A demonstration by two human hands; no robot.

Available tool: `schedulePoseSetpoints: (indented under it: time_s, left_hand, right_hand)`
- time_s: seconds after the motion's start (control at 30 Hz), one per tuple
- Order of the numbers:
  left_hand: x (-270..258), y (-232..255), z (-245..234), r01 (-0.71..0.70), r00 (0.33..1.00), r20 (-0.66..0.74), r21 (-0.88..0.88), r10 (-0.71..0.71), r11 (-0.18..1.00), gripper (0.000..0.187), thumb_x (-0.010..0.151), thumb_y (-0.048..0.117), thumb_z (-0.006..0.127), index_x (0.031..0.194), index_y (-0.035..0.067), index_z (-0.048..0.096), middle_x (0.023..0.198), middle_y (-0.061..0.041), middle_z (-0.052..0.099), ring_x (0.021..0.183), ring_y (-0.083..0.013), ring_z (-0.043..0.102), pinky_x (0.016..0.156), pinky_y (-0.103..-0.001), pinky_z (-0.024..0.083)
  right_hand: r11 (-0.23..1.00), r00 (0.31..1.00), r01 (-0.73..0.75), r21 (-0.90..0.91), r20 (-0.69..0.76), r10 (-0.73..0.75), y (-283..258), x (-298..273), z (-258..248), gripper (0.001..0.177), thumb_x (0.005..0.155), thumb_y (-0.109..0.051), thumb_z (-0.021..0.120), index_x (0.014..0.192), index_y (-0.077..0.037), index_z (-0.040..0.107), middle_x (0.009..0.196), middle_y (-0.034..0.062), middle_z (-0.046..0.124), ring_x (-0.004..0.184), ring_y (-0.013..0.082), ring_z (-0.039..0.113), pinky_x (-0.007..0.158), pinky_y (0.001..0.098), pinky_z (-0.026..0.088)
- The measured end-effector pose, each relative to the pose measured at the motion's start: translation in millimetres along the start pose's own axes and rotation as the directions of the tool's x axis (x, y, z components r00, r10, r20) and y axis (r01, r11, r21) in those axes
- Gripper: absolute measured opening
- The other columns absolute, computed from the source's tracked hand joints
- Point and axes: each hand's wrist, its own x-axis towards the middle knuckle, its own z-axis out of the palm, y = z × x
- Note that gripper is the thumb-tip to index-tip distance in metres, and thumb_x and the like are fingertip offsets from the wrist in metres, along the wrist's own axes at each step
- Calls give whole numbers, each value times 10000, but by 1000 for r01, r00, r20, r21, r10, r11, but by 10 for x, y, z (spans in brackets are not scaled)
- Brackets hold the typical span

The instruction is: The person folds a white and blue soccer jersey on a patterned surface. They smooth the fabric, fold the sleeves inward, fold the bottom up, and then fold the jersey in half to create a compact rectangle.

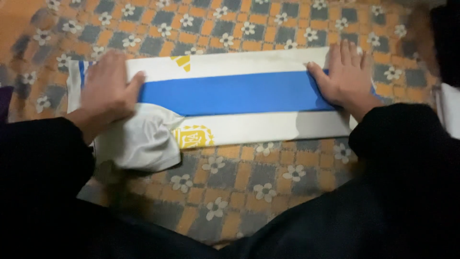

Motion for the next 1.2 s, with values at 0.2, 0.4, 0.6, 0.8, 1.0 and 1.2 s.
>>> schedulePoseSetpoints:
  time_s: [0.2,0.4,0.6,0.8,1.0,1.2]
  left_hand:
    - [14,-439,-9,2,989,144,118,-19,993,814,1050,533,176,1606,-49,56,1694,-277,17,1575,-405,16,1257,-531,9]
    - [13,-708,-109,48,993,109,35,-51,998,860,1017,555,244,1601,-62,108,1694,-277,55,1575,-416,37,1247,-569,27]
    - [412,-820,-396,-166,982,165,500,94,850,881,1006,594,330,1621,-11,152,1702,-231,146,1563,-388,139,1246,-524,144]
    - [199,-319,-843,-29,917,388,290,-89,957,666,1044,498,428,1496,12,474,1529,-245,501,1394,-412,522,1145,-544,444]
    - [-106,-871,-810,88,908,382,229,-173,969,761,879,719,622,1241,72,795,1302,-222,732,1261,-417,649,1109,-528,461]
    - [-385,-927,-810,-190,552,801,391,-232,900,304,1046,227,525,1142,-19,674,938,-102,707,1010,-187,723,1000,-208,526]
  right_hand:
    - [995,995,-90,-39,43,91,-73,-95,-67,1013,985,-768,140,1622,20,174,1690,253,181,1556,401,131,1221,573,59]
    - [991,992,-127,-31,-9,127,68,-88,4,1021,968,-788,188,1642,-23,137,1698,251,137,1559,418,123,1236,563,42]
    - [994,994,-95,56,63,91,-846,-405,-638,857,1025,-616,276,1616,-9,150,1691,244,133,1567,410,99,1240,578,40]
    - [914,959,-45,402,275,-73,-2153,-1046,-825,287,1030,-402,588,1163,-171,692,1075,30,750,889,157,721,777,307,583]
    - [845,862,-132,518,481,-161,-2868,-1386,-345,486,860,-661,584,841,-203,745,837,50,762,897,321,754,814,476,599]
    - [751,897,-325,576,440,50,-3004,-1181,30,453,721,-498,739,896,-83,793,969,190,761,1066,408,722,902,489,547]
